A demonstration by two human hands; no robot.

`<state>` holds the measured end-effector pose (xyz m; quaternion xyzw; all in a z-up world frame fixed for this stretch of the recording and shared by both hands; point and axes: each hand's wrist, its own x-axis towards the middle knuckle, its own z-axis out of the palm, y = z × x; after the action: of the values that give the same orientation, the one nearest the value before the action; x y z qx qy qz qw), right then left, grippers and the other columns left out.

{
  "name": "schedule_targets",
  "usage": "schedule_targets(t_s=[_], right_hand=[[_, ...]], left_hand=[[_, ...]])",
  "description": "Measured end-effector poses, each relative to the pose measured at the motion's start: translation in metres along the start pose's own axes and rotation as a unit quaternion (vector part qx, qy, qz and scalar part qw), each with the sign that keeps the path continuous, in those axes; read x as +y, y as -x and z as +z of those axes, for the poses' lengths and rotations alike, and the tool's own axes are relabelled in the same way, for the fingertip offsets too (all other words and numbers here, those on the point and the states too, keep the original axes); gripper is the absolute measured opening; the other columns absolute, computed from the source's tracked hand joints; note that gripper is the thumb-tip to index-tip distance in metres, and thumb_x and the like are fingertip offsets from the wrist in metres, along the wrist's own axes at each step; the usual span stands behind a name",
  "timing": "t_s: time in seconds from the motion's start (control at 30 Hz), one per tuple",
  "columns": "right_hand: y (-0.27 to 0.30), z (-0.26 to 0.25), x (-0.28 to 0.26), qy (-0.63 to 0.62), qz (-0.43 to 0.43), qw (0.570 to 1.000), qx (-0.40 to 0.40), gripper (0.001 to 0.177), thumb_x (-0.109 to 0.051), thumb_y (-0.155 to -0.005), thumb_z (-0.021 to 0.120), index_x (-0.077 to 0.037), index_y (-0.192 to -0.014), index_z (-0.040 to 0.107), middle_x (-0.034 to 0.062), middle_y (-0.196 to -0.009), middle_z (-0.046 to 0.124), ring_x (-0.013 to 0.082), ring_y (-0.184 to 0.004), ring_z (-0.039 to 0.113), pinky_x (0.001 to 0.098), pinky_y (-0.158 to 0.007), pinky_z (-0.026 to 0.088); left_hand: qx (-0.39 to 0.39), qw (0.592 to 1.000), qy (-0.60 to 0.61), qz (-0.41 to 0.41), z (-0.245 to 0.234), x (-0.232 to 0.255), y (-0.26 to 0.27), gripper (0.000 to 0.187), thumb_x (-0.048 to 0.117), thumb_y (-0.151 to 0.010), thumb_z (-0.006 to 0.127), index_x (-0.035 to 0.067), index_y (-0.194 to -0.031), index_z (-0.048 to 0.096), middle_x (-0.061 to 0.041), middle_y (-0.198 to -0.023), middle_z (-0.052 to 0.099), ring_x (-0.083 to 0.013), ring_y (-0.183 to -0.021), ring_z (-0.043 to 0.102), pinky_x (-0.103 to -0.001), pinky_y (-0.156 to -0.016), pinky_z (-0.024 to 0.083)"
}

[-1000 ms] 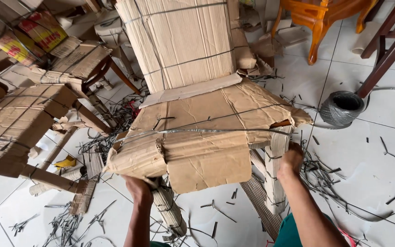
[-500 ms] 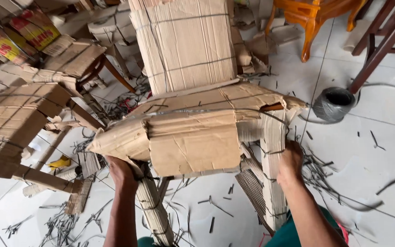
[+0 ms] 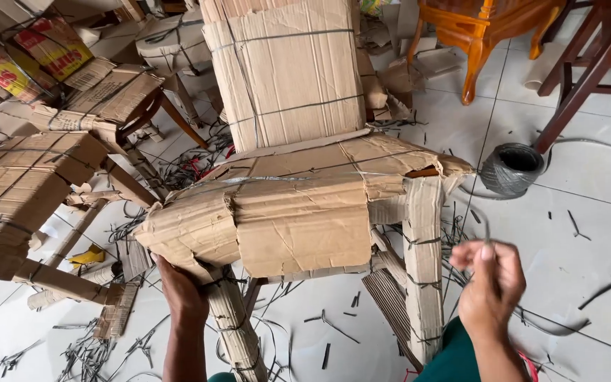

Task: Wrapping a wooden chair in cardboard and securing it with plastic ties.

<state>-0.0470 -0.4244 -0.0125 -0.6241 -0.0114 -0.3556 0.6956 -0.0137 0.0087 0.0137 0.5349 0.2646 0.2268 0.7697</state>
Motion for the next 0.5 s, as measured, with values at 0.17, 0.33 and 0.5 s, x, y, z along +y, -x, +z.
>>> schedule_targets(t_s=[0.17, 0.33, 0.5], right_hand=[[0.048, -0.002, -0.012, -0.029, -0.078, 0.977, -0.196, 0.008, -0.007, -0.095, 0.053, -0.009, -0.096, 0.06, 0.0047, -0.076, 0.067, 0.0079, -0.054, 0.053, 0.0209, -0.049, 0.045], [0.096, 0.009, 0.041, -0.134, -0.059, 0.892, -0.427, 0.011, -0.006, -0.096, 0.064, -0.006, -0.096, 0.075, -0.0041, -0.06, 0.047, 0.0049, -0.038, 0.032, 0.0256, -0.03, 0.029], [0.131, -0.013, 0.135, -0.248, 0.298, 0.723, -0.572, 0.026, -0.023, -0.104, 0.049, -0.007, -0.09, 0.064, 0.0062, -0.086, 0.069, 0.0168, -0.089, 0.068, 0.0386, -0.092, 0.053]], left_hand=[[-0.012, 0.999, 0.049, 0.005, 0.004, 0.01, 0.008, 0.07, 0.053, -0.102, 0.021, 0.006, -0.149, 0.042, -0.02, -0.156, 0.049, -0.0271, -0.132, 0.053, -0.036, -0.105, 0.042], [0.03, 0.997, 0.058, -0.033, -0.014, -0.008, -0.007, 0.061, 0.054, -0.102, 0.029, 0.01, -0.142, 0.049, -0.02, -0.148, 0.056, -0.0274, -0.122, 0.059, -0.034, -0.091, 0.044], [0.078, 0.993, 0.005, 0.085, -0.025, -0.018, -0.012, 0.032, 0.031, -0.111, 0.038, 0.005, -0.128, 0.032, -0.008, -0.095, 0.046, -0.0129, -0.053, 0.046, -0.027, -0.053, 0.043]])
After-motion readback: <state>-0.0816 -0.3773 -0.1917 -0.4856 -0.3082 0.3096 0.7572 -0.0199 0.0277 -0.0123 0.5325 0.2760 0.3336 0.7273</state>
